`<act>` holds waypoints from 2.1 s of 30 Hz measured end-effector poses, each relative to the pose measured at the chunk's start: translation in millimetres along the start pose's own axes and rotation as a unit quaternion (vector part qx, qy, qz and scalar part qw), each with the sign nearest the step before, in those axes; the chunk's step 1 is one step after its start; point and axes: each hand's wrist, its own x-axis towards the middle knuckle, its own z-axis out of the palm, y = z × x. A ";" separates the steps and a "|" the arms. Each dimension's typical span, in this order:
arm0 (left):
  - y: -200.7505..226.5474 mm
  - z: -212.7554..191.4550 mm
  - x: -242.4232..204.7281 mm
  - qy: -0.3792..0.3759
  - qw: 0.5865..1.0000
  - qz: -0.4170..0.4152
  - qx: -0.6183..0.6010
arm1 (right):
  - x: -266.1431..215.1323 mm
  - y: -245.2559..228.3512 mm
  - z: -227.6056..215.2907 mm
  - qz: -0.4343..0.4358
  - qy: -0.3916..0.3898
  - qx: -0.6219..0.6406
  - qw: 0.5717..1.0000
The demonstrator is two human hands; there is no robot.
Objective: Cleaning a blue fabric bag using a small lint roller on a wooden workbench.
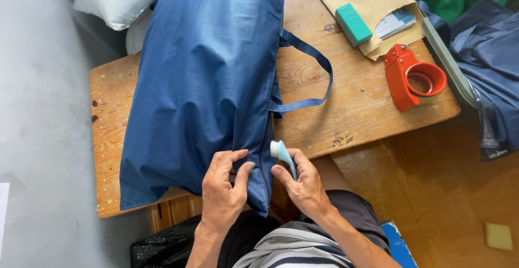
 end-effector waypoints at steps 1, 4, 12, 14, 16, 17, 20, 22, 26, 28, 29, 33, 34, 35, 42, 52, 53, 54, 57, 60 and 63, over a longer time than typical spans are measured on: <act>-0.5 -1.4 -1.0 -0.003 1.000 -0.001 0.000 | -8.3 -1.2 -2.9 0.003 0.002 0.001 1.000; 0.7 -7.2 -4.1 -0.034 0.999 -0.025 -0.007 | -32.4 -0.5 -11.3 -0.112 -0.044 -0.028 0.992; 5.0 -17.1 -12.4 -0.143 0.974 -0.136 -0.112 | -51.8 -0.1 -7.5 -0.255 -0.106 -0.093 0.957; 1.5 -14.6 -16.4 -0.138 0.970 -0.155 -0.122 | -34.0 10.6 -3.6 -0.244 -0.059 -0.116 0.961; -1.4 -12.6 -20.5 -0.131 0.967 -0.172 -0.134 | -26.6 9.8 -3.1 -0.235 -0.011 -0.140 0.962; -3.1 -12.2 -22.1 -0.118 0.969 -0.186 -0.115 | -27.6 3.7 -3.9 -0.230 -0.031 -0.120 0.965; -4.9 -8.7 -28.0 -0.092 0.965 -0.220 -0.106 | -49.0 -4.5 -0.1 -0.232 -0.112 -0.086 0.962; -3.9 -5.6 -27.5 -0.082 0.962 -0.233 -0.116 | -60.9 -4.5 4.5 -0.242 -0.166 -0.072 0.953; -4.7 -1.1 -29.8 -0.061 0.961 -0.243 -0.119 | -57.4 8.0 8.5 -0.316 -0.064 -0.150 0.935; -5.7 -0.1 -30.7 -0.059 0.962 -0.243 -0.112 | -51.4 10.4 5.8 -0.309 -0.020 -0.187 0.932; -5.2 0.1 -30.5 -0.058 0.961 -0.242 -0.117 | -50.4 8.2 3.5 -0.297 -0.008 -0.170 0.940; -7.1 1.3 -31.4 -0.057 0.964 -0.233 -0.115 | -60.1 -8.0 0.7 -0.319 -0.032 -0.153 0.935; -7.0 1.6 -32.1 -0.058 0.964 -0.233 -0.115 | -59.2 -1.4 5.1 -0.318 -0.032 -0.153 0.935; -6.8 2.0 -32.8 -0.046 0.964 -0.233 -0.118 | -58.4 5.1 9.2 -0.316 -0.021 -0.182 0.931; -17.9 -1.4 -70.2 -0.052 0.930 -0.226 -0.285 | -44.8 21.1 16.8 -0.281 -0.012 -0.185 0.942; -9.0 3.0 -80.0 -0.020 0.954 -0.234 -0.186 | -50.5 5.7 -0.1 -0.280 0.010 -0.181 0.943; -10.0 5.1 -80.9 -0.004 0.935 -0.257 -0.246 | -54.2 -1.7 -5.3 -0.295 0.017 -0.189 0.936; -11.0 7.4 -82.4 0.013 0.910 -0.280 -0.305 | -58.3 -8.7 -10.5 -0.310 0.023 -0.198 0.930; -16.9 12.5 -85.3 0.009 0.897 -0.280 -0.343 | -68.8 -21.8 -14.3 -0.354 -0.019 -0.255 0.900; -21.4 16.3 -84.0 0.005 0.898 -0.227 -0.377 | -59.5 -12.0 -1.1 -0.338 -0.012 -0.241 0.909; -20.0 12.8 -83.7 0.012 0.886 -0.289 -0.363 | -48.2 -0.5 0.6 -0.313 0.071 -0.300 0.898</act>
